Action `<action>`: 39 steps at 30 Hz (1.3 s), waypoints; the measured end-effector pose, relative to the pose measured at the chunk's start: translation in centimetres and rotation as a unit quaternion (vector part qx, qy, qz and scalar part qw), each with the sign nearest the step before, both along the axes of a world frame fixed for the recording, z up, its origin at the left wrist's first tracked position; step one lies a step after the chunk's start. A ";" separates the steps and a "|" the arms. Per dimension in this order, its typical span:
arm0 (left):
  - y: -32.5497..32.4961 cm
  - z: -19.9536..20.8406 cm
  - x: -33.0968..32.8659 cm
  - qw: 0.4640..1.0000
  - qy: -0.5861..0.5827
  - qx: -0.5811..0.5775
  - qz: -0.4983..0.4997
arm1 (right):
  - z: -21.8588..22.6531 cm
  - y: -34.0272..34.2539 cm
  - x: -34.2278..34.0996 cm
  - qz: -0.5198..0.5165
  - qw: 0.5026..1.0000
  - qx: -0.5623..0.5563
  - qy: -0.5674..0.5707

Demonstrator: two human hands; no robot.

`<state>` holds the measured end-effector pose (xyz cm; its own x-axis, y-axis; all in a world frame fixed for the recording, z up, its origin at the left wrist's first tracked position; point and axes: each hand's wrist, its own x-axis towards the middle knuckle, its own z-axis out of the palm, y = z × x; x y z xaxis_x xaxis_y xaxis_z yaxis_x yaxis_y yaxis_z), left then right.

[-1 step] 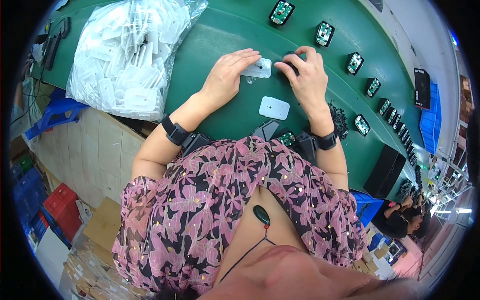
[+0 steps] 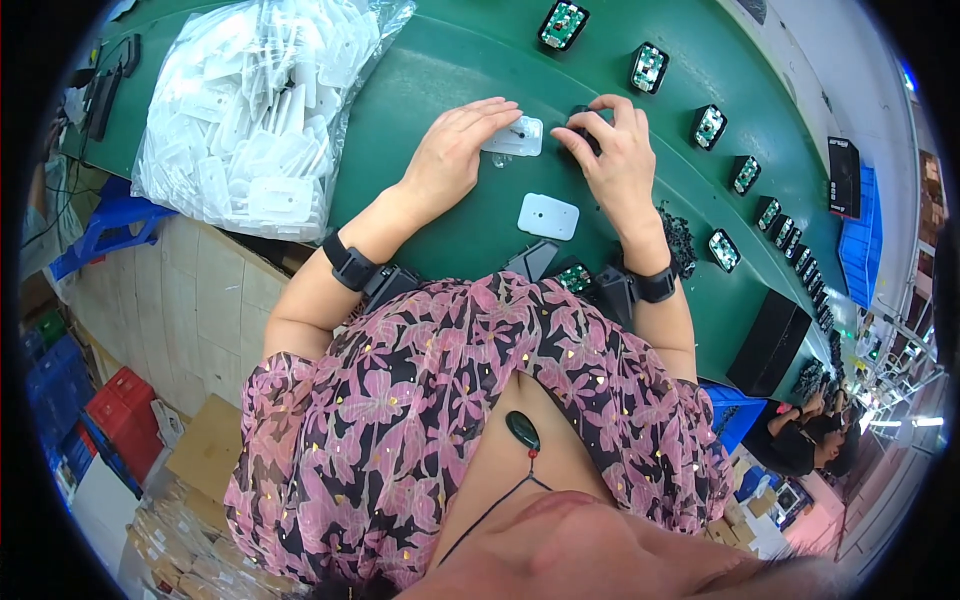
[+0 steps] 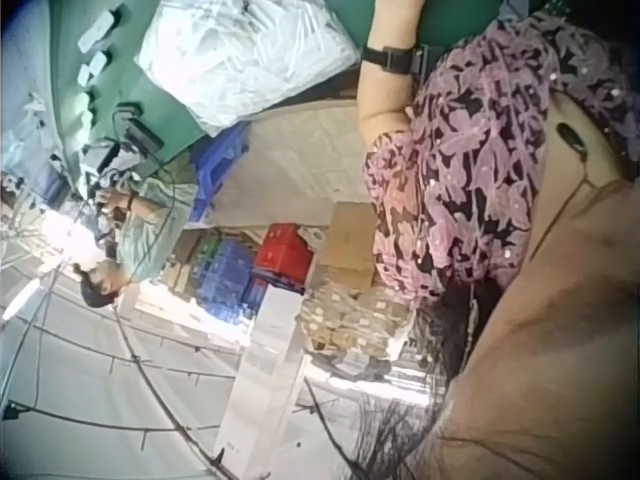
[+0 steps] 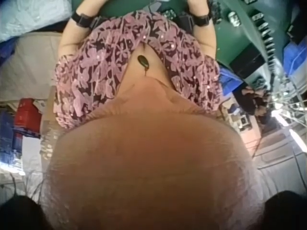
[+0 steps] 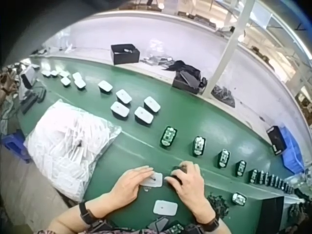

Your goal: Assembling small electronic device housings by fitting together plastic covers and internal components.

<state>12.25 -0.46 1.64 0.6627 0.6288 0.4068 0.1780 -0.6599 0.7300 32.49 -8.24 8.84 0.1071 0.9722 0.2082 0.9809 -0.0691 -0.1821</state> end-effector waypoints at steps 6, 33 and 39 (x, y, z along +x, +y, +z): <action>0.0 1.1 -0.8 1.000 0.007 0.004 0.021 | 1.6 -2.8 0.5 -0.034 0.996 -0.058 0.051; -1.0 1.4 -2.6 0.990 0.105 0.088 0.018 | -0.8 0.2 -2.8 0.198 0.976 0.020 0.094; -1.1 1.2 -1.1 0.980 0.122 0.147 0.062 | -0.5 1.7 -2.0 0.067 0.937 -0.082 0.332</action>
<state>11.15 -1.55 2.81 0.6883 0.5904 0.4216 0.4163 -0.7973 0.4370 30.47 -6.50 8.34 0.0348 0.9993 -0.0152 0.6573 -0.0343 -0.7529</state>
